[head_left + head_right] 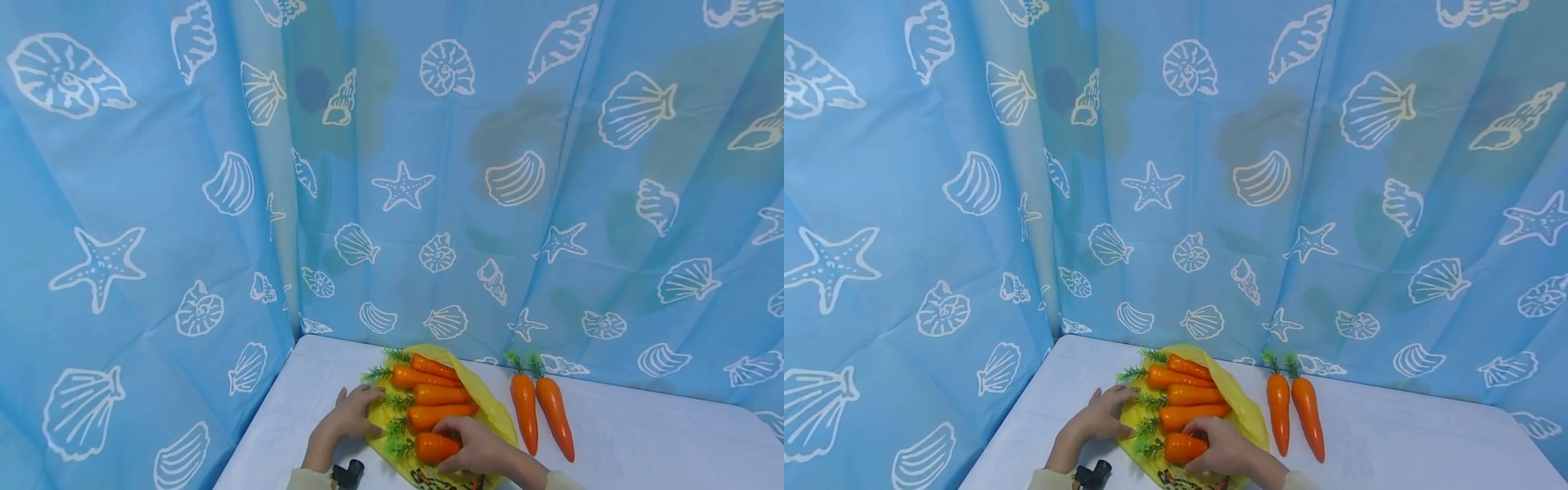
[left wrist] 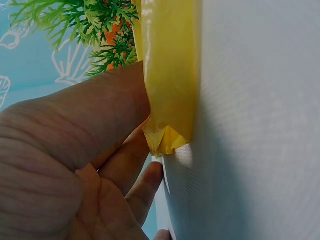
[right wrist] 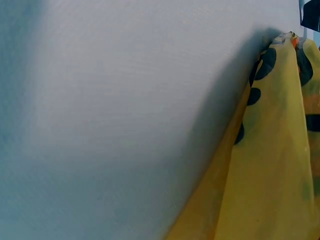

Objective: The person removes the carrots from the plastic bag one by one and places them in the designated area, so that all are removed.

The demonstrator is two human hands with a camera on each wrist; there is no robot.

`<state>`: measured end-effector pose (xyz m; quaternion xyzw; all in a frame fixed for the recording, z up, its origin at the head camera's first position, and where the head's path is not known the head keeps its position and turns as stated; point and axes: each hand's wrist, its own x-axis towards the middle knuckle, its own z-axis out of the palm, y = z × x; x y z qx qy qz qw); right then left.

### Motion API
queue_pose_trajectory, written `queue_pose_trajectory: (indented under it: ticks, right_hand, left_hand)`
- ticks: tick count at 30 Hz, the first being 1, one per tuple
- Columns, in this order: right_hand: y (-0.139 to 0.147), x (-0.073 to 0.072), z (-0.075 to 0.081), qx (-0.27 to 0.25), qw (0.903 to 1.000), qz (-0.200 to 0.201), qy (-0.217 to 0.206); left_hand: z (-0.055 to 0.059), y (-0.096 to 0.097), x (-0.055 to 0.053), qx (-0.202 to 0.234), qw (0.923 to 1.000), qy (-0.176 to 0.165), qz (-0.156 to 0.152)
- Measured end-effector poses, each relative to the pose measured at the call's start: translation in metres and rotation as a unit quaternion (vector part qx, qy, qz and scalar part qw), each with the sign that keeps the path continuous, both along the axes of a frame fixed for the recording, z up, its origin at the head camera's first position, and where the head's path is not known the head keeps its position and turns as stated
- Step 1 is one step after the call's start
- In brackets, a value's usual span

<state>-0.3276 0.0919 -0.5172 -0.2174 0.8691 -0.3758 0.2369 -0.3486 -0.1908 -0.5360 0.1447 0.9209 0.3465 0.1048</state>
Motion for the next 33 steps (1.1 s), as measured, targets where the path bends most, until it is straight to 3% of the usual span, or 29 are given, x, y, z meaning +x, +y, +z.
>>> queue_pose_trajectory:
  ticks: [7,15,33]
  right_hand:
    - [-0.0019,0.0015,0.0021,0.000,0.9996,0.019,-0.019]
    - [-0.0042,0.0037,0.0007,-0.014,0.9994,0.032,-0.007]
    - [-0.0068,0.0071,0.0084,-0.058,0.9980,0.018,-0.016]
  left_hand:
    - [0.0003,-0.0004,-0.0004,-0.002,1.0000,0.001,-0.002]
    - [0.0008,-0.0004,0.0003,-0.010,0.9999,0.011,-0.007]
    - [0.0021,0.0014,0.0014,-0.005,1.0000,0.006,0.000]
